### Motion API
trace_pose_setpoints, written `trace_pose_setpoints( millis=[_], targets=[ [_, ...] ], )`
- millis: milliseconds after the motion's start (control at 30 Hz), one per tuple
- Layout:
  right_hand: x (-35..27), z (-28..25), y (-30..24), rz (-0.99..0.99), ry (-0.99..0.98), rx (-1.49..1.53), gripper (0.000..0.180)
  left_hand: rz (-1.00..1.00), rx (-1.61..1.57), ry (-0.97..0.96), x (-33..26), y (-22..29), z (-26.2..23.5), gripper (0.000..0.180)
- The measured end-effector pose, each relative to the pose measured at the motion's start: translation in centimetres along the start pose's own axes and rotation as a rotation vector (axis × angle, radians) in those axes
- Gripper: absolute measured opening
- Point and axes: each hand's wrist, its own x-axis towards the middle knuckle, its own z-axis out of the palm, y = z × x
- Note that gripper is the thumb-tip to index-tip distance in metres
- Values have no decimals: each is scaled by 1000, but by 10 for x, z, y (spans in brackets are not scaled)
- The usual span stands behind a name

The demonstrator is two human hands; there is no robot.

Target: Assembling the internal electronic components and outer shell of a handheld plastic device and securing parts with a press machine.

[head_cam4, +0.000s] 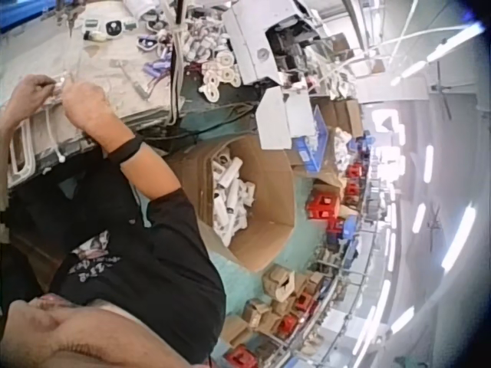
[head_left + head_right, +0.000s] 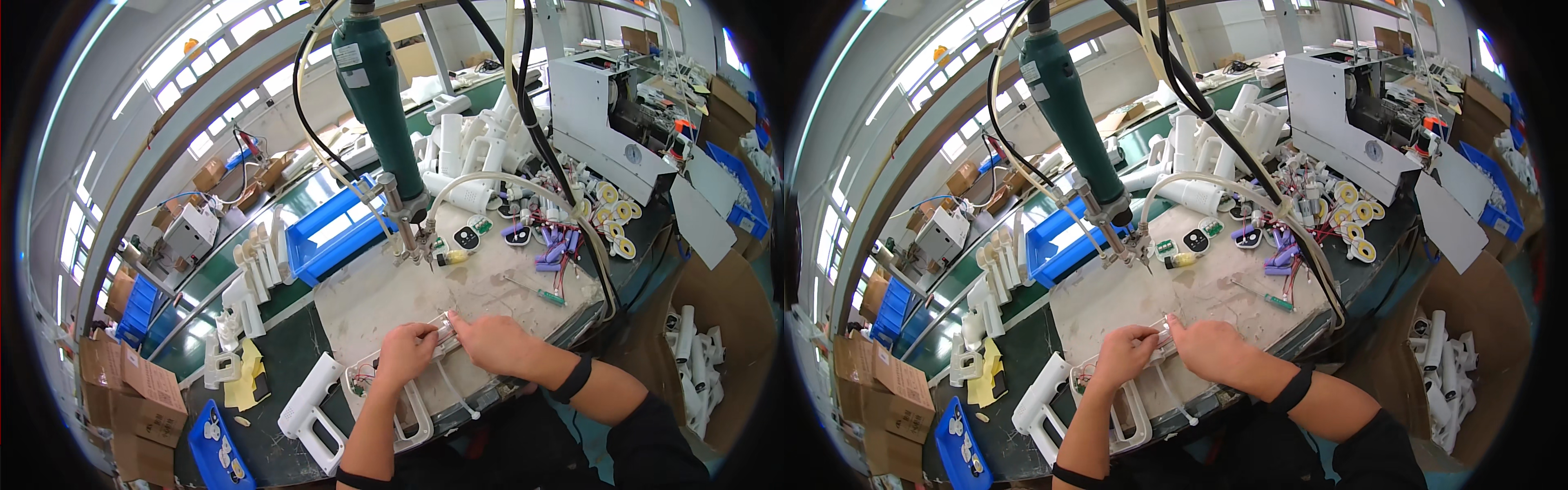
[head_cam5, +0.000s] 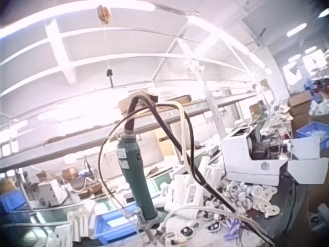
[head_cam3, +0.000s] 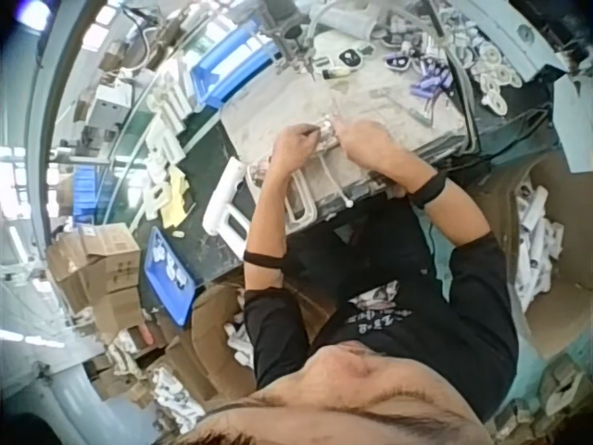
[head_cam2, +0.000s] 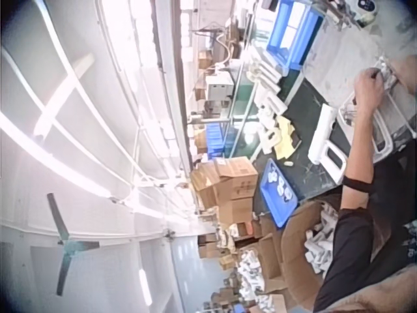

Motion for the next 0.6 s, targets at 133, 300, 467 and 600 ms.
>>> trace_pose_setpoints(
  millis=[133,300,467,600],
  targets=[
    [0,0,-1,-19,29,-8,57,119,14,62,-1,-5,0,20],
    [-1,1,-6,46,8,-10,64,-18,-178,107,-4,-9,-7,17],
    [-3,-6,-16,51,75,31,58,105,-257,183,-14,-10,-18,22],
    [-6,-26,-24,-108,352,51,51,205,-263,239,-28,-9,-49,25]
  ],
)
